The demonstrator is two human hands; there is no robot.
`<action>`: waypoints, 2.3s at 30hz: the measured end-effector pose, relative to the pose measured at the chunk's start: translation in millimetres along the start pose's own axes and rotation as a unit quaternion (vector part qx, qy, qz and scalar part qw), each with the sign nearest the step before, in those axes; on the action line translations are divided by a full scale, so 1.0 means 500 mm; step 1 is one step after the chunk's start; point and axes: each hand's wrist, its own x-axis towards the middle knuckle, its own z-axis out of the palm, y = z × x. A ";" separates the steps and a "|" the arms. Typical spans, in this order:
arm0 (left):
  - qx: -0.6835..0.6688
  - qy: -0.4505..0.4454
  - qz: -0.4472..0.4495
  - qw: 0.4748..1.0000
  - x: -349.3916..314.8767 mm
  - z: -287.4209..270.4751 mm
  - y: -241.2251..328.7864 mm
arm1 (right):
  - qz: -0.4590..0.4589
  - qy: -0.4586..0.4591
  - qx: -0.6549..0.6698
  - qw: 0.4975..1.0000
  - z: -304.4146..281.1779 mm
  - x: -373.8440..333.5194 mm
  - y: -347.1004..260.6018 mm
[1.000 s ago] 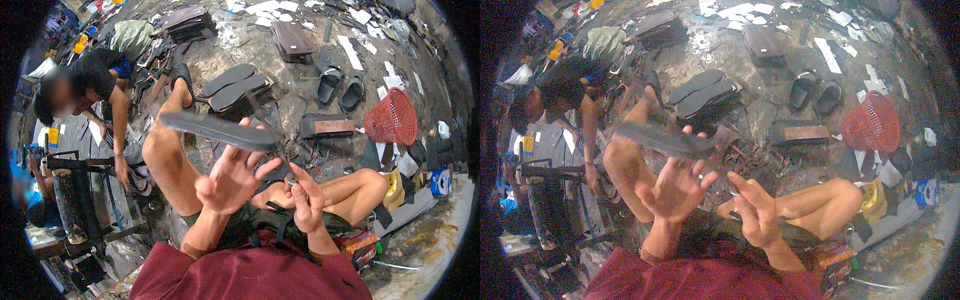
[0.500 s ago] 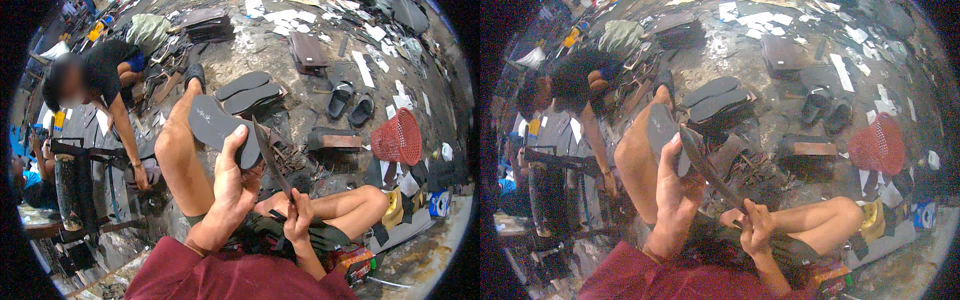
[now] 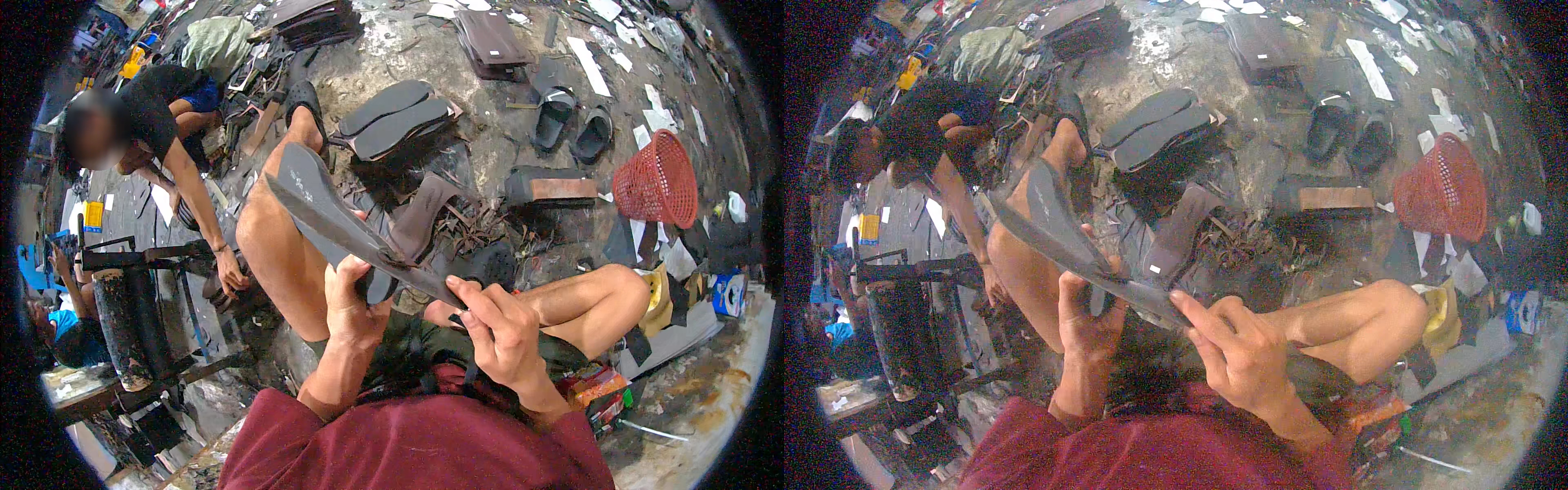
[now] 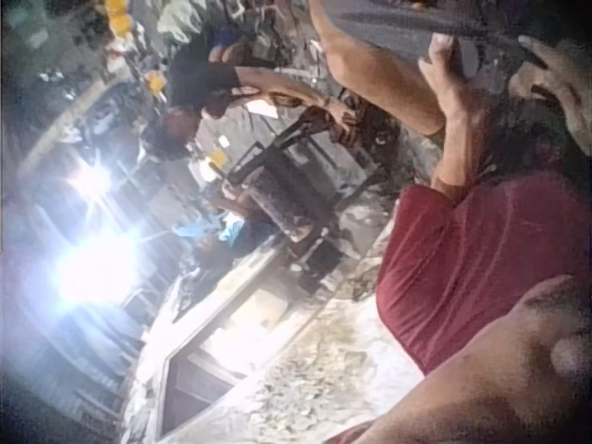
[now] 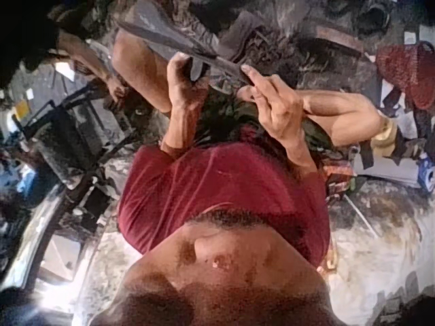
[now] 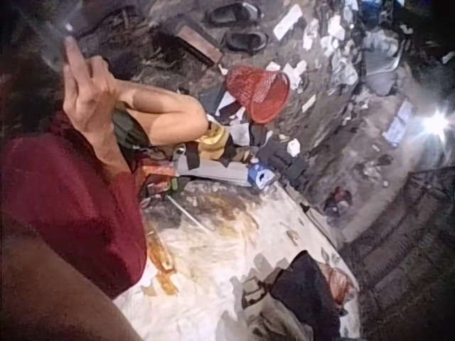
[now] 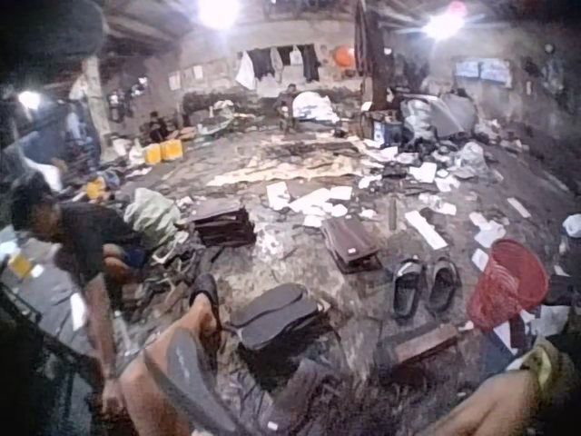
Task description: The person sits on the floor and uses a curved knife to trim the edges of black rubber shoe soles. They pick up soles from a pile, cut along the perimeter, and place the trimmed pieces aside. The workspace is cluttered with rubber scraps and finished soles.
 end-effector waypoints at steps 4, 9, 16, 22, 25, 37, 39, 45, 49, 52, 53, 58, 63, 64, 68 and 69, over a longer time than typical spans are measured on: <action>0.076 -0.015 0.025 0.997 -0.023 -0.013 -0.012 | 0.006 -0.049 -0.040 0.998 0.005 0.029 -0.009; 0.169 -0.012 0.013 0.985 -0.028 -0.025 -0.015 | 0.070 0.014 0.233 0.970 0.044 0.065 0.020; 0.726 -0.094 0.324 0.598 -0.026 -0.036 -0.069 | 0.195 0.219 0.468 0.834 0.054 0.099 0.069; 0.289 -0.146 -0.011 0.946 -0.037 -0.059 -0.047 | 0.239 0.347 0.468 0.777 0.021 0.144 0.109; 0.268 -0.142 -0.129 0.944 -0.037 -0.071 -0.023 | 0.249 0.331 0.488 0.768 0.009 0.166 0.130; 0.173 -0.100 -0.019 0.980 -0.083 -0.114 0.016 | 0.231 0.195 0.561 0.771 0.038 0.233 0.079; 0.152 -0.089 -0.016 0.984 -0.086 -0.122 0.023 | 0.239 0.185 0.560 0.771 0.050 0.239 0.070; 0.090 -0.100 -0.015 0.991 -0.089 -0.140 0.039 | 0.249 0.158 0.558 0.776 0.075 0.246 0.061; 0.067 -0.083 -0.011 0.994 -0.102 -0.145 0.053 | 0.268 0.158 0.548 0.776 0.116 0.253 0.096; 0.013 -0.024 0.063 0.998 -0.119 -0.170 0.072 | 0.333 0.135 0.524 0.772 0.177 0.257 0.163; -0.001 0.036 0.075 0.997 -0.125 -0.188 0.078 | 0.366 0.136 0.512 0.765 0.206 0.256 0.193; -0.182 0.259 0.224 0.922 -0.078 -0.379 0.075 | 0.422 0.058 0.470 0.773 0.373 0.216 0.351; -0.288 0.512 0.258 0.767 -0.100 -0.678 -0.018 | 0.398 -0.010 0.152 0.905 0.522 0.157 0.417; -0.278 0.523 0.265 0.761 -0.111 -0.736 -0.033 | 0.392 -0.019 0.072 0.917 0.542 0.153 0.419; -0.286 0.559 0.275 0.728 -0.107 -0.903 -0.048 | 0.383 -0.050 0.021 0.922 0.583 0.162 0.419; -0.304 0.561 0.254 0.727 -0.098 -0.920 -0.047 | 0.384 -0.050 0.007 0.922 0.588 0.163 0.420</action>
